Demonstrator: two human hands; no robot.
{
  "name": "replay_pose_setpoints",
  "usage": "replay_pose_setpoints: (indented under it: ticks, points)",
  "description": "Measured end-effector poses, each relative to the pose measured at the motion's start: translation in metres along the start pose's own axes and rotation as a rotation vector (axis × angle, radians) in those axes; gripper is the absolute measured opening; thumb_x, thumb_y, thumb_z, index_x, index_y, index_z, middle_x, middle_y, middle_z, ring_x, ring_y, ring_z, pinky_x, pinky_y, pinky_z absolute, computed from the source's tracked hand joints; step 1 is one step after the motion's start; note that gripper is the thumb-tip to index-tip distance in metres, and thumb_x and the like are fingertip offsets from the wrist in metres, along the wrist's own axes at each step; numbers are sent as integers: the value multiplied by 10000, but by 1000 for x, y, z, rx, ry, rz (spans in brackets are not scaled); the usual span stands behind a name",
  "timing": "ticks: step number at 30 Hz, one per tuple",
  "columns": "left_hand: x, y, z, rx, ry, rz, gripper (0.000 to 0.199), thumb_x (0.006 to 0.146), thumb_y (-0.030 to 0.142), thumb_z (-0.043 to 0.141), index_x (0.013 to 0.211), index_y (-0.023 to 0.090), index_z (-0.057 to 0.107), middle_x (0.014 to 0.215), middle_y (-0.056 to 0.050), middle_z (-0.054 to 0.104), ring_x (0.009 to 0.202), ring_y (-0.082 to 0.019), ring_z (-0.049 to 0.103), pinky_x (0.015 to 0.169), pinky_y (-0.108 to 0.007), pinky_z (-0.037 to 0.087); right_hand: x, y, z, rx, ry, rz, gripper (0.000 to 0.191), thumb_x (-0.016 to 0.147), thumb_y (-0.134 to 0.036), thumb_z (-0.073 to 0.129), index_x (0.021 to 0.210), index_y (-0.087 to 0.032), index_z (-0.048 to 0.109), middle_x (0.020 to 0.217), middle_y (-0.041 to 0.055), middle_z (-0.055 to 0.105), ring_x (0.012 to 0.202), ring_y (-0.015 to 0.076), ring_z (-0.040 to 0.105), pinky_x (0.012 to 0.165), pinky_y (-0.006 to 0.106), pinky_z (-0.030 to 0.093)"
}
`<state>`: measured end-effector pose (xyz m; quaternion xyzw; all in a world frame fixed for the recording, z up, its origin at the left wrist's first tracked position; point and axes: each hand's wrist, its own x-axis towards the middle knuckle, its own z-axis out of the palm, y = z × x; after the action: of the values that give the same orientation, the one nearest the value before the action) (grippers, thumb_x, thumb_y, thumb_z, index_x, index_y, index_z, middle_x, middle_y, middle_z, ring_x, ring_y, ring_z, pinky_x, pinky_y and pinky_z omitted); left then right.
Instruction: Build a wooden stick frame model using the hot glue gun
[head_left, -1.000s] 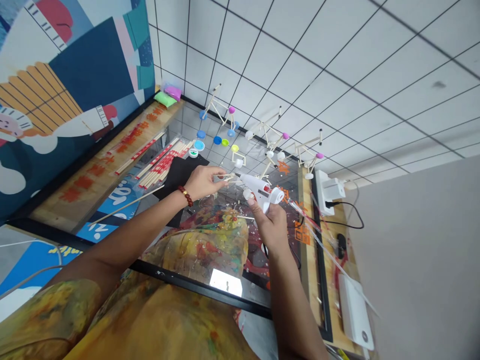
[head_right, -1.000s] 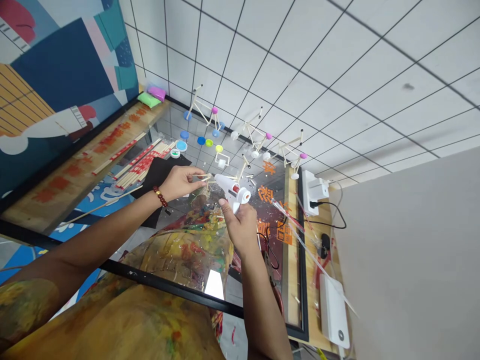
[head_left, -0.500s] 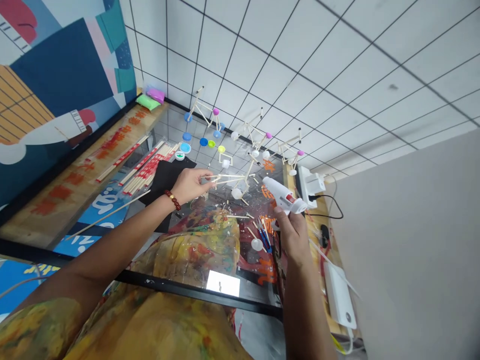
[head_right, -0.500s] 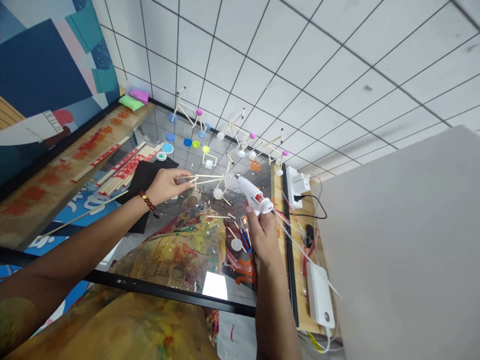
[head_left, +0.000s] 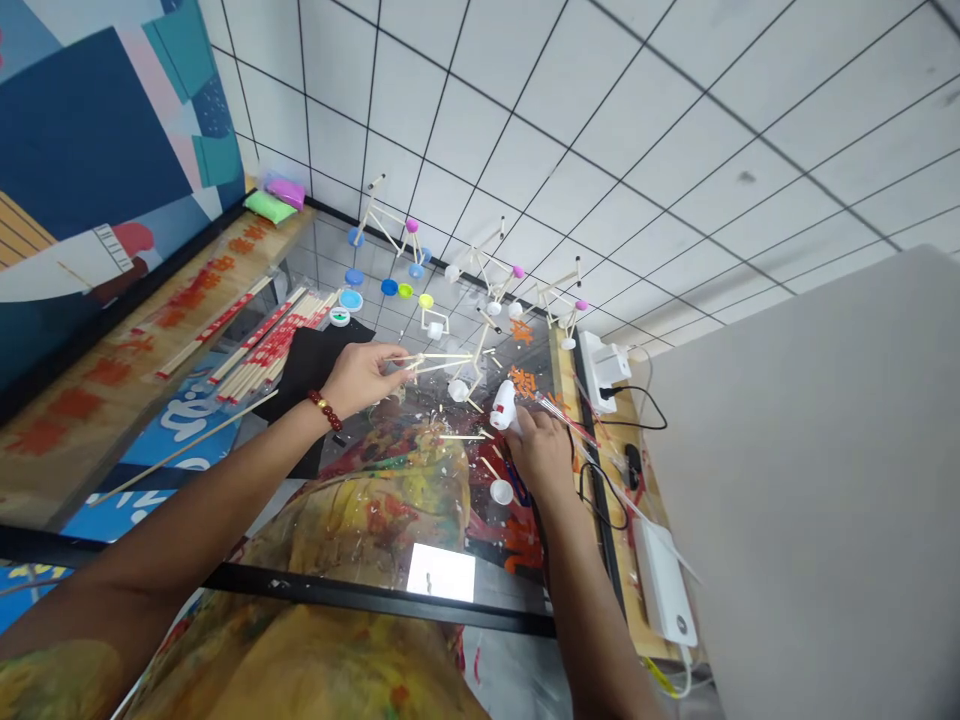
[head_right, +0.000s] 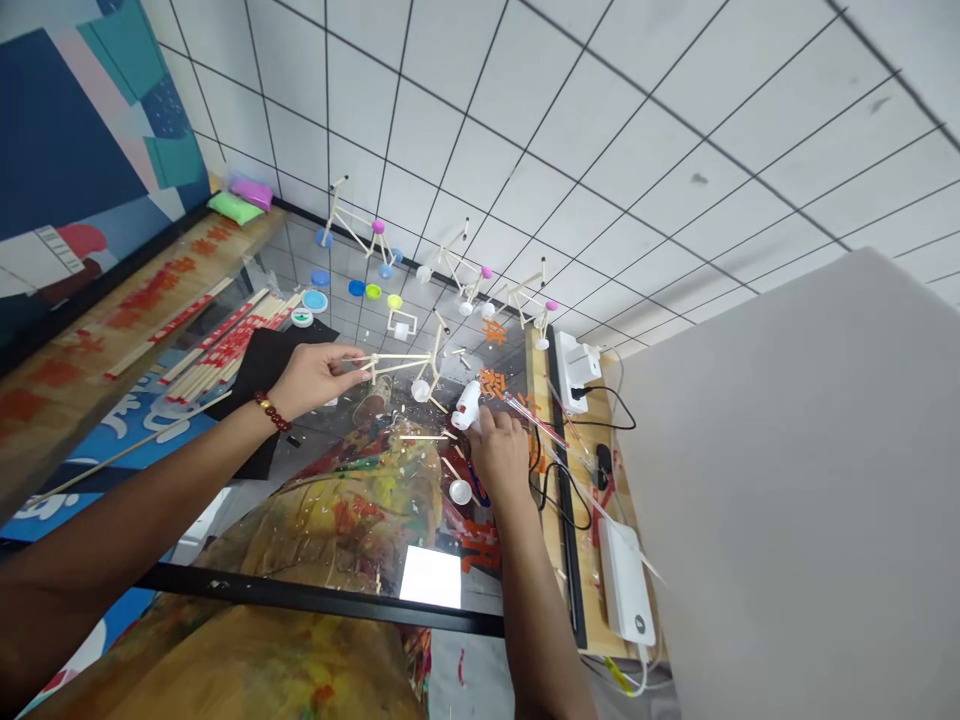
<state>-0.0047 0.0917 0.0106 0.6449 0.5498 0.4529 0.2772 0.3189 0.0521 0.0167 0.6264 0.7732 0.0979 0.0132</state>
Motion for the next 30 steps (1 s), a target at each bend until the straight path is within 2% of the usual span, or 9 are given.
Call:
replay_pose_setpoints:
  ticks: [4, 8, 11, 14, 16, 18, 22, 30]
  points:
    - [0, -1, 1, 9, -15, 2, 278, 736, 372, 758, 927, 178, 811, 540, 33, 580, 521, -97, 446, 526, -229, 350, 1, 2, -6, 156, 18, 19, 394, 894, -335, 609, 1220, -132, 700, 999, 173, 694, 910, 299, 625, 848, 419, 478]
    - [-1, -2, 1, 10, -37, 6, 234, 750, 354, 751, 902, 185, 810, 550, 33, 584, 520, -94, 443, 513, -234, 318, 21, -12, -27, 625, 156, 96, 547, 823, -487, 695, 1268, -169, 672, 1115, 153, 688, 974, 280, 647, 871, 433, 515]
    - [-1, -2, 1, 16, -34, 12, 211, 754, 346, 750, 881, 187, 806, 566, 29, 599, 525, -95, 448, 513, -236, 314, 56, -33, -35, 1023, 109, 149, 657, 738, -555, 752, 1266, -175, 658, 1194, 148, 696, 1058, 273, 650, 887, 426, 519]
    - [-1, -2, 1, 23, -31, 12, 217, 751, 337, 758, 901, 189, 807, 599, 24, 628, 524, -93, 449, 518, -239, 319, 91, -52, -34, 1243, 0, 147, 682, 652, -540, 811, 1203, -161, 678, 1220, 147, 707, 1080, 264, 643, 926, 430, 500]
    - [-1, -2, 2, 25, -28, 15, 227, 749, 334, 762, 917, 187, 806, 627, 19, 648, 527, -92, 451, 525, -239, 327, 106, -60, -29, 1323, -71, 132, 620, 620, -512, 838, 1114, -160, 710, 1158, 125, 730, 1013, 242, 656, 916, 412, 495]
    - [-1, -3, 2, 30, -21, 25, 234, 750, 334, 763, 924, 183, 805, 650, 15, 659, 534, -91, 457, 533, -238, 338, 112, -65, -25, 1369, -120, 133, 527, 594, -497, 858, 986, -165, 740, 1005, 82, 751, 882, 210, 656, 855, 376, 495]
    - [-1, -4, 4, 44, 1, 53, 251, 749, 322, 766, 952, 178, 800, 683, 13, 669, 544, -91, 462, 553, -237, 362, 110, -67, -21, 1386, -102, 141, 382, 585, -515, 863, 726, -187, 724, 708, 0, 675, 675, 154, 562, 719, 318, 445]
    - [-2, -1, 4, 39, 21, 94, 239, 742, 293, 779, 948, 174, 793, 703, 16, 665, 528, -81, 442, 548, -233, 366, 104, -61, -23, 1364, -103, 158, 386, 567, -524, 872, 680, -198, 698, 613, -30, 568, 598, 128, 453, 635, 297, 367]
